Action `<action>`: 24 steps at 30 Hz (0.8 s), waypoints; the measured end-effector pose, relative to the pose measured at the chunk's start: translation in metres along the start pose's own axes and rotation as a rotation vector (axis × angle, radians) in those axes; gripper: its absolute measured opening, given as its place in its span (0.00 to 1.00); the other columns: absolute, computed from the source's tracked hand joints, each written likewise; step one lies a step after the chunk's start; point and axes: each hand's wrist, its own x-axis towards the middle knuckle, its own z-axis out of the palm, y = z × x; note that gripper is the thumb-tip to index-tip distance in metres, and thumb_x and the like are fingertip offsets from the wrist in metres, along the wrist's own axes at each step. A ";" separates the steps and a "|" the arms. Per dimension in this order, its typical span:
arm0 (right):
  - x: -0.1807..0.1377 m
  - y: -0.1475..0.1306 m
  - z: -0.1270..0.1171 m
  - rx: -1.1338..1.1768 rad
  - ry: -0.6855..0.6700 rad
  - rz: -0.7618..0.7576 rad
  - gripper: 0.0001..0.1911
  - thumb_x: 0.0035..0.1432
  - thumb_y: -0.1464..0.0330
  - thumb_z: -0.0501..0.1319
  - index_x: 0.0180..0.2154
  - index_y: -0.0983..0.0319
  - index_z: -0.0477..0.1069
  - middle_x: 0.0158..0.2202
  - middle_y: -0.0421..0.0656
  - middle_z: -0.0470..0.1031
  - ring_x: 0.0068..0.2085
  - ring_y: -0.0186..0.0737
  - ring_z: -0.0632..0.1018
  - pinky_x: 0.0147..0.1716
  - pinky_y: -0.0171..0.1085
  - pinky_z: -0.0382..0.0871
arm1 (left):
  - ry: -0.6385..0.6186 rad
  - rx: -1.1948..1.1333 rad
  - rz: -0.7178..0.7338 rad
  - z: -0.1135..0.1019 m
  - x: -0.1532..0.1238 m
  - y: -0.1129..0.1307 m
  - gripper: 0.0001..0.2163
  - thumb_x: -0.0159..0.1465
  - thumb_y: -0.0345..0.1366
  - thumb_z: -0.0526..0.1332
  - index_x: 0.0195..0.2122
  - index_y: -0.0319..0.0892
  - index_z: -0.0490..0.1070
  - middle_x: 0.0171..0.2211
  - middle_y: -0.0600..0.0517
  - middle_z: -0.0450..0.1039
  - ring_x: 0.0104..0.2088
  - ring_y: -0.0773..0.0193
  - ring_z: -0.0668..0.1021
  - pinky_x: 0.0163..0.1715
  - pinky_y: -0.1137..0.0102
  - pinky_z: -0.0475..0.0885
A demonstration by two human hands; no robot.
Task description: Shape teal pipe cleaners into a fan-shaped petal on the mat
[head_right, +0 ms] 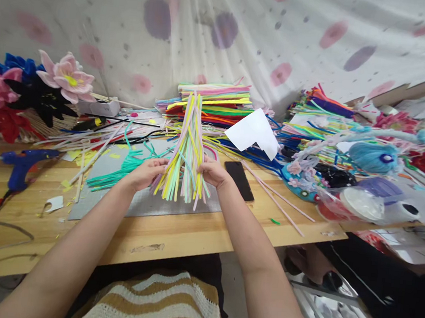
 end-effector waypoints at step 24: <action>-0.004 -0.074 -0.036 -0.120 0.810 -0.386 0.13 0.39 0.72 0.65 0.28 0.61 0.62 0.22 0.33 0.63 0.17 0.22 0.56 0.14 0.27 0.47 | 0.033 0.026 0.155 -0.001 0.009 -0.005 0.24 0.49 0.42 0.67 0.47 0.42 0.71 0.52 0.43 0.69 0.50 0.53 0.73 0.49 0.60 0.67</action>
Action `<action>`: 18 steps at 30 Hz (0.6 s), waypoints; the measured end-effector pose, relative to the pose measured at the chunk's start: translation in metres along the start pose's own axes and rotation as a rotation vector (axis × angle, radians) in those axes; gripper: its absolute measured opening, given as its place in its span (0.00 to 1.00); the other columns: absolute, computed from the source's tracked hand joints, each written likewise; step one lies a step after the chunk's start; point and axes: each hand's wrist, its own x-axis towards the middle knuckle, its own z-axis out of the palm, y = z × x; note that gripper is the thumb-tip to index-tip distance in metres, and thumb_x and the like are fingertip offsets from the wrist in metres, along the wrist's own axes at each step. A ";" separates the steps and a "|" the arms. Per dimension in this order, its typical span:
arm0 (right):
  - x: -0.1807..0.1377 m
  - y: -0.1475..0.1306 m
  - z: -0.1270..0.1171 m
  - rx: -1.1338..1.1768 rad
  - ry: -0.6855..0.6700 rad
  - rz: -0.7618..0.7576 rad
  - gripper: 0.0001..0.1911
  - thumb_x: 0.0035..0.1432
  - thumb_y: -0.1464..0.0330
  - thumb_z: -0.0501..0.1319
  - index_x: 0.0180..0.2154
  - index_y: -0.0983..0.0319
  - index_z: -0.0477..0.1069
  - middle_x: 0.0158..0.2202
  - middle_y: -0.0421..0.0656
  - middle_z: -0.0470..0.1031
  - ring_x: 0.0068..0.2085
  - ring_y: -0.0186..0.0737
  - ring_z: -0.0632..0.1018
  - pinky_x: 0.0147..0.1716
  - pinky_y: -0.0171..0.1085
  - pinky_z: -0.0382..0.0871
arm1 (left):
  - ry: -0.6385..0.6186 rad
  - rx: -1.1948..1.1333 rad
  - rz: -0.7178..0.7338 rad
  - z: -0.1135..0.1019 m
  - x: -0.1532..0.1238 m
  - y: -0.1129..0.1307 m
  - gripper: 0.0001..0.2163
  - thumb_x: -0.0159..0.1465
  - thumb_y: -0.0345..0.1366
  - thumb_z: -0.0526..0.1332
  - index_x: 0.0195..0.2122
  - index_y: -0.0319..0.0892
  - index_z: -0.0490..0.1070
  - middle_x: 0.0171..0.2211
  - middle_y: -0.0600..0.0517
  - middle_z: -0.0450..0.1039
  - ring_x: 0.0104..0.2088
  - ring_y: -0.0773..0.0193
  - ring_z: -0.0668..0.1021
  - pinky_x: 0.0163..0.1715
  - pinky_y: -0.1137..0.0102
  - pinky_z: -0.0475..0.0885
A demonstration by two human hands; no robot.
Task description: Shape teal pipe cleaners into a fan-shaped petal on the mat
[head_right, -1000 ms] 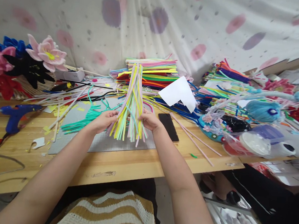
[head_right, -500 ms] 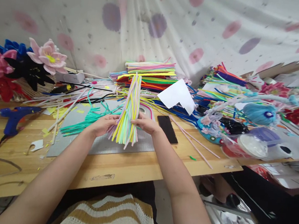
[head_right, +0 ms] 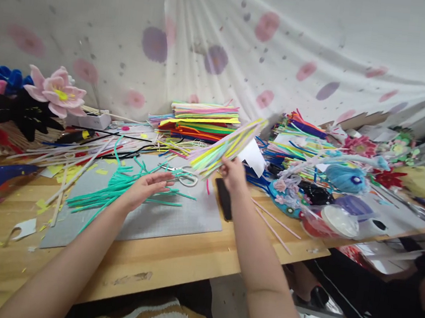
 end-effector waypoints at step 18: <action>0.033 0.035 -0.004 -0.115 0.334 -0.218 0.09 0.55 0.62 0.54 0.35 0.59 0.56 0.30 0.35 0.63 0.22 0.24 0.66 0.22 0.27 0.61 | 0.216 0.375 0.201 -0.003 -0.026 -0.016 0.15 0.57 0.46 0.58 0.35 0.40 0.73 0.35 0.48 0.76 0.29 0.65 0.76 0.29 0.71 0.70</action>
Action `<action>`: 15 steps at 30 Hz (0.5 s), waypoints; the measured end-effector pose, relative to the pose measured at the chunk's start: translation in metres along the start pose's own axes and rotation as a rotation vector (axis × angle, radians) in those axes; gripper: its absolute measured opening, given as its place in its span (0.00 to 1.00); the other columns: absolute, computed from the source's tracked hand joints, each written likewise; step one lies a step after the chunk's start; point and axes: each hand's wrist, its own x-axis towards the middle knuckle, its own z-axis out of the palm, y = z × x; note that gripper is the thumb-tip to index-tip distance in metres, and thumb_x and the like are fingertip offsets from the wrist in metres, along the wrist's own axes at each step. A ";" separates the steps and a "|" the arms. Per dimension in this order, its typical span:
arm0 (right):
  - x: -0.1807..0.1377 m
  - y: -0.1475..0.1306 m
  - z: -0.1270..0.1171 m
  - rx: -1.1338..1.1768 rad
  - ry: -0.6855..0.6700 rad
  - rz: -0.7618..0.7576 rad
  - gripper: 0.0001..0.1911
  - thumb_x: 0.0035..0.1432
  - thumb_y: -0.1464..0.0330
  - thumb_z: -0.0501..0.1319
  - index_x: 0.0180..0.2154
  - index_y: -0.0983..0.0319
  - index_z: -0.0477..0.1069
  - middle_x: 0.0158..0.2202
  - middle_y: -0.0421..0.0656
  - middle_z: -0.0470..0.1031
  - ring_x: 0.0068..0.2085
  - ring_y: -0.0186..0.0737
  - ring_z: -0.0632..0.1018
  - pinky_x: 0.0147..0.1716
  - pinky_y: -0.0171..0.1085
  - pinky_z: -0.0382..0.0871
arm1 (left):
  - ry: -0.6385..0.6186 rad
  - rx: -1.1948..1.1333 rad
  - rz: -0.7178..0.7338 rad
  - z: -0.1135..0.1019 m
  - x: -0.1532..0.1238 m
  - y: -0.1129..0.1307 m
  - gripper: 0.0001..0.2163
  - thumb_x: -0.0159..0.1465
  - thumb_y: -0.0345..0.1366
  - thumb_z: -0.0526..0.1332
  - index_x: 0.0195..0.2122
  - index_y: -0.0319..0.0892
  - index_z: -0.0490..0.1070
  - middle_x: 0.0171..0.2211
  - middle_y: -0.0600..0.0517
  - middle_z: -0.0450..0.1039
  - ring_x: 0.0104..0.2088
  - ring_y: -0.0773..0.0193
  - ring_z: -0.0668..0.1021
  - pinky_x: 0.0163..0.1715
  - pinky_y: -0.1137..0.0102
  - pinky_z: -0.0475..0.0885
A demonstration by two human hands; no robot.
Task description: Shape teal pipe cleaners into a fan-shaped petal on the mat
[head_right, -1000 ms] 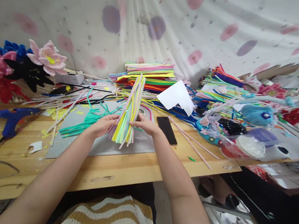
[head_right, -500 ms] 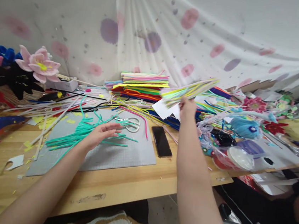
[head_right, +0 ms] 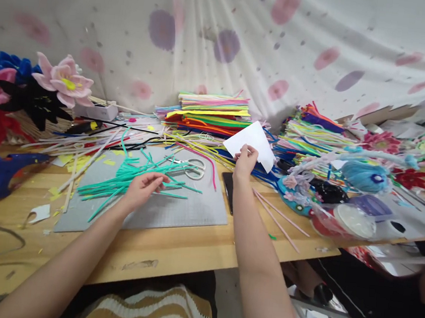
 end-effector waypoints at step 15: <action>-0.145 0.043 0.015 -0.604 -0.736 -0.601 0.18 0.56 0.57 0.53 0.42 0.62 0.66 0.40 0.48 0.71 0.41 0.41 0.70 0.44 0.39 0.63 | 0.308 1.070 0.242 -0.079 -0.044 -0.025 0.20 0.56 0.44 0.60 0.48 0.42 0.68 0.50 0.43 0.66 0.52 0.52 0.67 0.52 0.61 0.60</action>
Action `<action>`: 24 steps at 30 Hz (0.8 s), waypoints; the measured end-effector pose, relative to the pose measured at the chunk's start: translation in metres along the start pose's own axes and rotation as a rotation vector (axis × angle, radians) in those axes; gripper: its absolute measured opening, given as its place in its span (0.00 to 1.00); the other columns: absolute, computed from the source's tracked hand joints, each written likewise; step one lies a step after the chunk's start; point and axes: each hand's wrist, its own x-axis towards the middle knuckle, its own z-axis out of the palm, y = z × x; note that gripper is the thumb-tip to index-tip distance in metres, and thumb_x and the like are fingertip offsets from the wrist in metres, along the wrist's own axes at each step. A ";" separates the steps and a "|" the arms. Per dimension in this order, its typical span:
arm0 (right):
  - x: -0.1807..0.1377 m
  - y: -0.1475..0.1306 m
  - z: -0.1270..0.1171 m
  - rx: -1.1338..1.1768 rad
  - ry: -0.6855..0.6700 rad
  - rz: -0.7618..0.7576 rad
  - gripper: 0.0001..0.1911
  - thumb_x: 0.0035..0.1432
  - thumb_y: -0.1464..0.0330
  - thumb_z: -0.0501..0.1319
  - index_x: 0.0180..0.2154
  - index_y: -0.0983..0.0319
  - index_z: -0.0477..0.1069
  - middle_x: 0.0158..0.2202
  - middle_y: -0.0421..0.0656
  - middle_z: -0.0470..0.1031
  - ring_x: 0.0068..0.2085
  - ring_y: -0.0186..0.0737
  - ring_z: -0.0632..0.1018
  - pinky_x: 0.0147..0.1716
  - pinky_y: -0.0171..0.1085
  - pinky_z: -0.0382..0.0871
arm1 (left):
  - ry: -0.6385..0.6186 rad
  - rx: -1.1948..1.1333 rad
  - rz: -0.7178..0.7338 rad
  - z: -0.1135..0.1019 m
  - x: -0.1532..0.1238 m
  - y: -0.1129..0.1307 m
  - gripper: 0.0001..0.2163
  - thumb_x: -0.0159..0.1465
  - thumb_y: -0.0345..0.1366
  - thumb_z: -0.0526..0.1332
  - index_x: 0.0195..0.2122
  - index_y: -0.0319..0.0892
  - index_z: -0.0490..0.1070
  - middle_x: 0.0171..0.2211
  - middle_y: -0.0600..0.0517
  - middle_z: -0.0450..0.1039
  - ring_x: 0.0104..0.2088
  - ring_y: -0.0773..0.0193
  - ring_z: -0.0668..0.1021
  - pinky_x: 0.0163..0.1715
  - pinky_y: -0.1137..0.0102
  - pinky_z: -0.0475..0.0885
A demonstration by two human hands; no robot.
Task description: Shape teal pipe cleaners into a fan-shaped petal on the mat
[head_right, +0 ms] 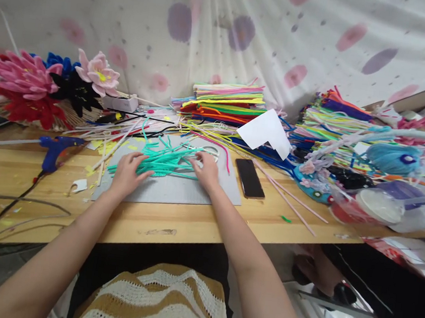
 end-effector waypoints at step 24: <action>0.034 -0.030 0.007 -0.543 -0.361 -0.440 0.31 0.51 0.72 0.56 0.59 0.63 0.56 0.57 0.52 0.59 0.54 0.49 0.60 0.52 0.42 0.53 | -0.322 0.159 0.134 -0.023 0.009 0.010 0.16 0.59 0.30 0.48 0.47 0.45 0.67 0.45 0.47 0.68 0.40 0.57 0.74 0.36 0.66 0.67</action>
